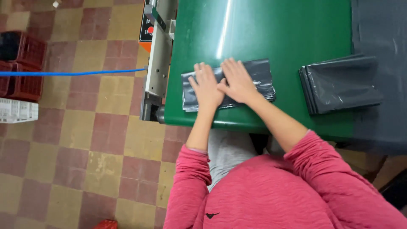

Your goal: Folding plastic bags on a conveyor belt and placing them into a basket.

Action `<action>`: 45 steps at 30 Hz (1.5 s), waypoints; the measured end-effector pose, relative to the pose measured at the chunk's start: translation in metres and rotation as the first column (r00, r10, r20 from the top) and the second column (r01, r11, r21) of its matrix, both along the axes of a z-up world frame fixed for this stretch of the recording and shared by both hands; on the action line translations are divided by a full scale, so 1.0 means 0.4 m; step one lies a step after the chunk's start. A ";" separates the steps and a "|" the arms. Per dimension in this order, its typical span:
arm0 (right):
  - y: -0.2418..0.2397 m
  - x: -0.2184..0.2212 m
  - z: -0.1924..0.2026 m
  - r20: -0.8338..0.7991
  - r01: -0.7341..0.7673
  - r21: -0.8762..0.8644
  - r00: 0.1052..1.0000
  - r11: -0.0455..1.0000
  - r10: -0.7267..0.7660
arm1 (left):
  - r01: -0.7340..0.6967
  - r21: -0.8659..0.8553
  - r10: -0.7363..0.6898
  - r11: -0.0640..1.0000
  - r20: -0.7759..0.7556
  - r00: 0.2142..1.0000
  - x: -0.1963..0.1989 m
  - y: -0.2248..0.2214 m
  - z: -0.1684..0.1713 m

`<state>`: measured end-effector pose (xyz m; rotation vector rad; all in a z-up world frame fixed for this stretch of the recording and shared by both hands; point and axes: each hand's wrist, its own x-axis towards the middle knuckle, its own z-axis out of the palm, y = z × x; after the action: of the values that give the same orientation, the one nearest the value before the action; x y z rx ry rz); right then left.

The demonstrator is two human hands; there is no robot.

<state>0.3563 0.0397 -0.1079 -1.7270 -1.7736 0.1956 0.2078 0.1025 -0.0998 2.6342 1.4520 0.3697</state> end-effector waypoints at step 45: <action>-0.509 0.038 -0.005 -0.974 0.203 -0.186 0.095 0.961 -0.208 | 0.374 0.000 -0.340 0.927 0.418 0.843 0.083 -0.150 0.200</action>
<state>0.3716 -0.1639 -0.1101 -1.1890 -0.4374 0.9934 0.2409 0.0425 -0.0199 2.4821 0.8069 0.7476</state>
